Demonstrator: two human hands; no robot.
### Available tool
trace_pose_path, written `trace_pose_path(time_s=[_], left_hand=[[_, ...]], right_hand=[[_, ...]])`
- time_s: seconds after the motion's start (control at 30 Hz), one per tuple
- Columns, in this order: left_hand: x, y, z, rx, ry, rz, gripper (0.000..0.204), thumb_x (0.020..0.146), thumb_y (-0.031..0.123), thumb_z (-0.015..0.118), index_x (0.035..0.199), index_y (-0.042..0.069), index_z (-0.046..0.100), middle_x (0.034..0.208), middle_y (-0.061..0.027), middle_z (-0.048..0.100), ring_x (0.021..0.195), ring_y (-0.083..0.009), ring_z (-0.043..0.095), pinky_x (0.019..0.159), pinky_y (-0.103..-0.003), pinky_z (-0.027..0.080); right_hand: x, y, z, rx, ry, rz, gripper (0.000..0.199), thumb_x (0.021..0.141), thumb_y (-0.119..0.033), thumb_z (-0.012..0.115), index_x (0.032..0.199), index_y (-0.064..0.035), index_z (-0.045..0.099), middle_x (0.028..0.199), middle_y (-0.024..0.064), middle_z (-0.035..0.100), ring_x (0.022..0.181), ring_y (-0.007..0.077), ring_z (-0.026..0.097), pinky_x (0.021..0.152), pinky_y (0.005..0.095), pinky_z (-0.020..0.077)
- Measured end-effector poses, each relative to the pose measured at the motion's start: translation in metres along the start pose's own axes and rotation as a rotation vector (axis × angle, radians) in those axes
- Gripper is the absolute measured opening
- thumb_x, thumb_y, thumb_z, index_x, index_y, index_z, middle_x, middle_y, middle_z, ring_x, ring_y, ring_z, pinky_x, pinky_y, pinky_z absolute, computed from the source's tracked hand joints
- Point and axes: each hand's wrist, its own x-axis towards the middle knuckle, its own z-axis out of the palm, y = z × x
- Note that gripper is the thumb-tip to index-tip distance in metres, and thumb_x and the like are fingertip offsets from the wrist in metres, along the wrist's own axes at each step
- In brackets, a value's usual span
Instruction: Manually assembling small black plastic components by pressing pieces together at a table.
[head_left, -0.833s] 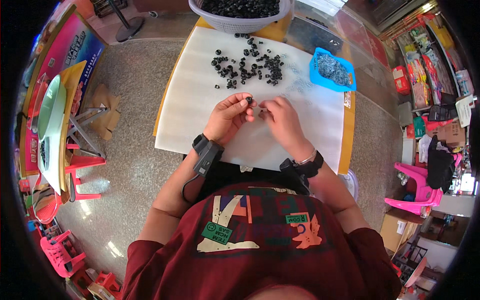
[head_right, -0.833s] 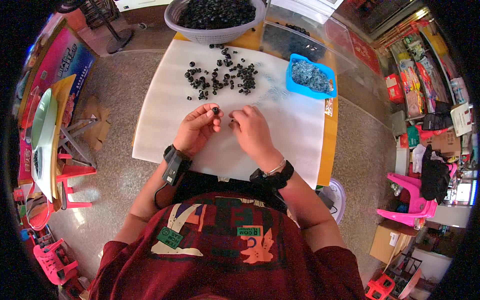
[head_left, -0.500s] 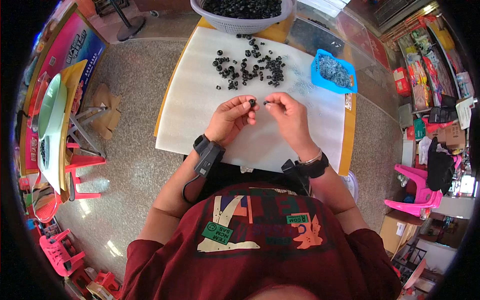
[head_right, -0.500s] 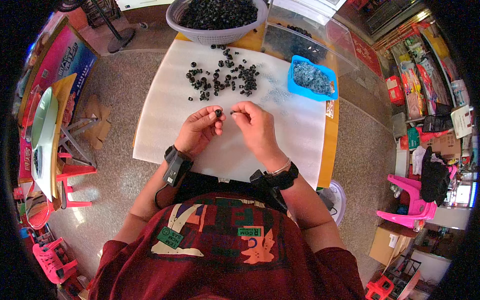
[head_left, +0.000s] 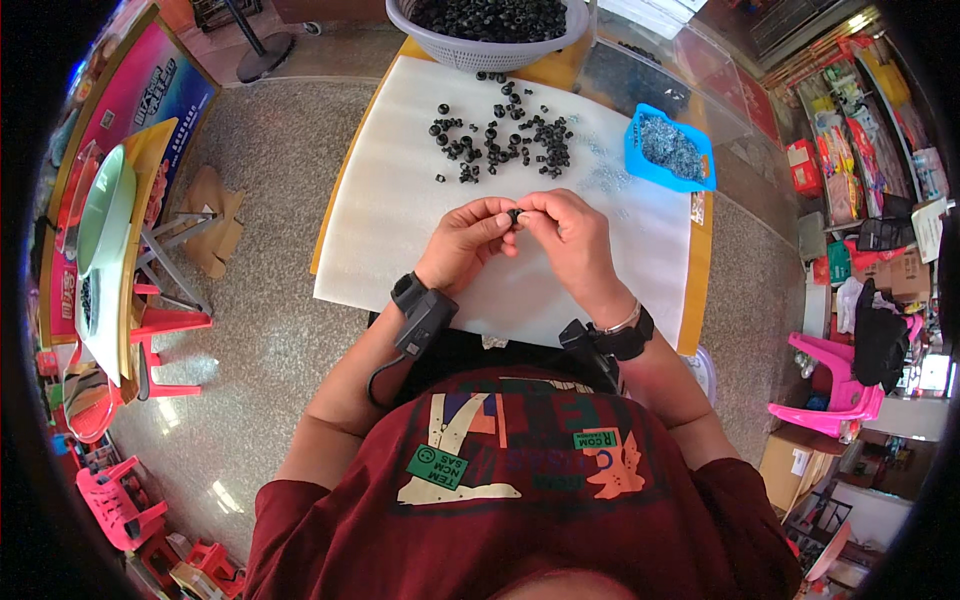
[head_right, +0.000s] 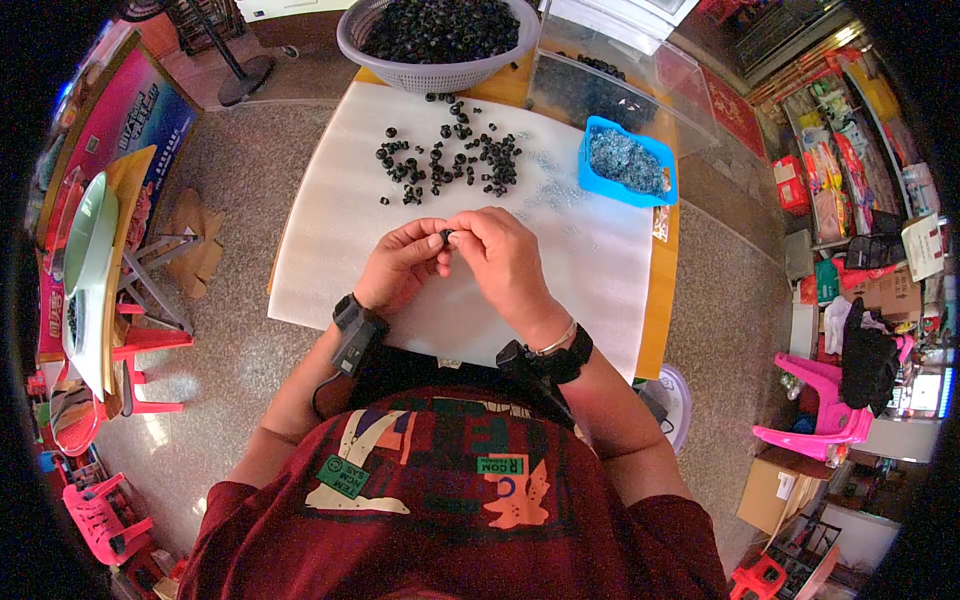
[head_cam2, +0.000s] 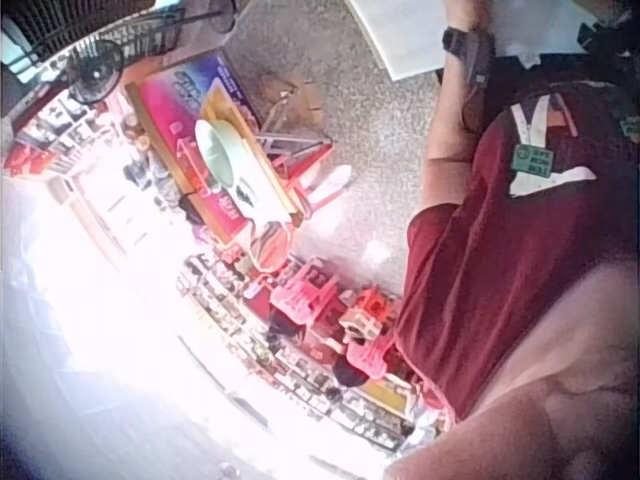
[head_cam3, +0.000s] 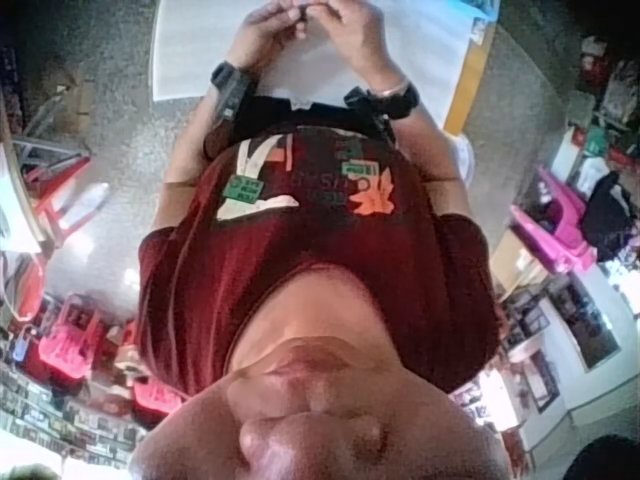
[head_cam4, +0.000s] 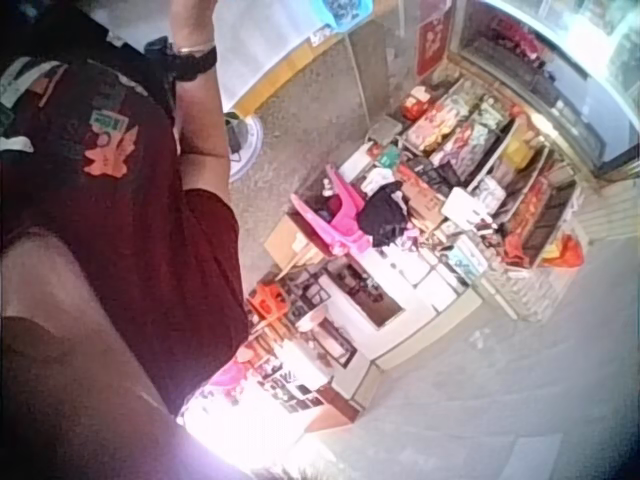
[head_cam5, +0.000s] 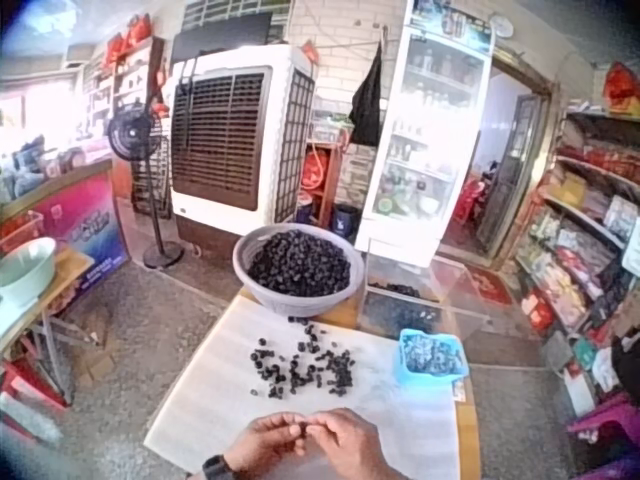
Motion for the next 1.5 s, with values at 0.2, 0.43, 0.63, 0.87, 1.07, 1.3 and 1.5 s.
trace_pose_path(time_s=[0.2, 0.43, 0.63, 0.87, 1.07, 1.3, 1.5], left_hand=[[0.002, -0.003, 0.002, 0.078, -0.006, 0.027, 0.021, 0.093, 0.008, 0.055, 0.111, -0.002, 0.058, 0.094, -0.0065, 0.063, 0.078, -0.0134, 0.06, 0.07, -0.027, 0.052], [-0.002, 0.001, 0.006, 0.176, 0.021, -0.025, 0.022, 0.094, 0.009, 0.054, 0.112, -0.002, 0.059, 0.088, -0.0069, 0.064, 0.074, -0.0148, 0.062, 0.07, -0.028, 0.053], [-0.004, 0.002, 0.01, 0.2, -0.03, -0.105, 0.03, 0.094, 0.016, 0.055, 0.114, -0.005, 0.058, 0.091, -0.0091, 0.065, 0.076, -0.0168, 0.064, 0.074, -0.03, 0.054], [-0.006, 0.003, 0.006, 0.176, -0.044, -0.095, 0.029, 0.094, 0.015, 0.054, 0.113, -0.006, 0.058, 0.093, -0.0094, 0.065, 0.078, -0.0162, 0.063, 0.073, -0.03, 0.053], [-0.002, 0.0, 0.008, 0.111, 0.03, -0.041, 0.022, 0.093, 0.009, 0.053, 0.109, -0.005, 0.06, 0.086, -0.0054, 0.061, 0.072, -0.0113, 0.057, 0.066, -0.029, 0.054], [-0.001, 0.0, 0.004, 0.091, 0.023, -0.011, 0.019, 0.094, 0.009, 0.051, 0.106, -0.004, 0.059, 0.086, -0.0054, 0.061, 0.072, -0.011, 0.056, 0.064, -0.029, 0.055], [0.0, 0.002, 0.012, 0.074, 0.018, -0.022, 0.027, 0.095, 0.013, 0.052, 0.117, -0.003, 0.054, 0.092, -0.0058, 0.061, 0.08, -0.0127, 0.06, 0.076, -0.032, 0.055]], right_hand=[[0.0, 0.001, -0.004, -0.161, -0.015, -0.159, 0.01, 0.08, -0.003, 0.062, 0.089, -0.0019, 0.061, 0.082, 0.0116, 0.062, 0.079, 0.03, 0.059, 0.069, 0.0386, 0.0478], [-0.003, 0.001, -0.01, -0.182, -0.097, -0.18, 0.01, 0.081, -0.005, 0.06, 0.091, -0.0023, 0.06, 0.083, 0.0114, 0.059, 0.081, 0.0307, 0.057, 0.07, 0.0401, 0.0465], [-0.012, 0.009, -0.006, -0.219, -0.103, -0.234, 0.01, 0.08, -0.006, 0.06, 0.09, -0.0035, 0.058, 0.083, 0.0106, 0.057, 0.081, 0.0303, 0.056, 0.07, 0.0402, 0.046], [-0.013, 0.004, -0.005, -0.125, -0.119, -0.169, 0.01, 0.081, -0.005, 0.06, 0.091, -0.0033, 0.058, 0.083, 0.0107, 0.056, 0.079, 0.03, 0.055, 0.07, 0.0401, 0.0457], [-0.018, 0.007, -0.005, -0.117, -0.034, -0.144, 0.006, 0.083, -0.006, 0.059, 0.088, -0.0023, 0.059, 0.081, 0.0104, 0.056, 0.078, 0.0297, 0.055, 0.068, 0.039, 0.0459], [-0.017, 0.006, -0.006, -0.132, -0.048, -0.131, 0.005, 0.083, -0.005, 0.059, 0.088, -0.0033, 0.059, 0.08, 0.0099, 0.057, 0.078, 0.0292, 0.056, 0.068, 0.0388, 0.0458], [-0.01, 0.005, -0.005, -0.136, -0.008, -0.146, 0.01, 0.082, -0.007, 0.059, 0.091, -0.0044, 0.059, 0.084, 0.0101, 0.056, 0.08, 0.0299, 0.055, 0.07, 0.0398, 0.0456]])
